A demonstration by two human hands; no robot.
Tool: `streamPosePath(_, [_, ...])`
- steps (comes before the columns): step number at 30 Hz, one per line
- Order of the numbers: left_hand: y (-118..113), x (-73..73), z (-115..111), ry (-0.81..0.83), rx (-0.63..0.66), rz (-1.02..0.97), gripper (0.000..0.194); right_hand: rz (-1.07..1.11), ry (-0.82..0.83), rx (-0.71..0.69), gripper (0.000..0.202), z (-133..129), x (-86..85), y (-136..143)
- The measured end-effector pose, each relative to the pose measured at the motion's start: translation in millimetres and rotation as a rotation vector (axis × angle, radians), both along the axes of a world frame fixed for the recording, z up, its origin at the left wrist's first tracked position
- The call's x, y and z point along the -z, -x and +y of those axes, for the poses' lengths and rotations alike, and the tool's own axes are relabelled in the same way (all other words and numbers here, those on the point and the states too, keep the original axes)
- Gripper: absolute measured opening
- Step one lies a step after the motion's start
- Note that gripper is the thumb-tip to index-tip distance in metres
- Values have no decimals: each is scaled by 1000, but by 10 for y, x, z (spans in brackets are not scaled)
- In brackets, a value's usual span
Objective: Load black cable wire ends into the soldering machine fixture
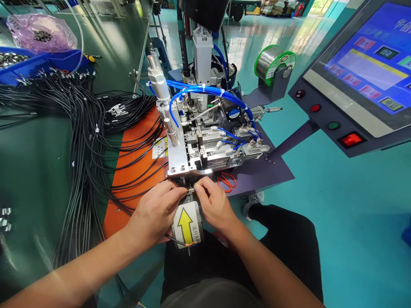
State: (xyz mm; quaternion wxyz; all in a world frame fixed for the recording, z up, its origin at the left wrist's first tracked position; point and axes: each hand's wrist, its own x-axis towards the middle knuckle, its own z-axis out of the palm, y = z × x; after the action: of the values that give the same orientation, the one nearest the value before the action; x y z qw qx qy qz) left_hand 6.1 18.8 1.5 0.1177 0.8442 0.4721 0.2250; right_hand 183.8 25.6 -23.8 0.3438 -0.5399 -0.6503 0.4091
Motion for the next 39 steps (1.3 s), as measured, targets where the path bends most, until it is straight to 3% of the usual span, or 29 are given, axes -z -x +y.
streamPosePath(16, [5, 21, -5, 35, -3, -10, 20, 81, 30, 12, 24, -23, 75, 4])
streamPosePath(28, [2, 21, 3, 35, -7, -8, 19, 83, 66, 13, 26, -20, 30, 3])
streamPosePath(39, [-5, 10, 8, 33, 1, -10, 19, 60, 17, 14, 25, -37, 60, -8])
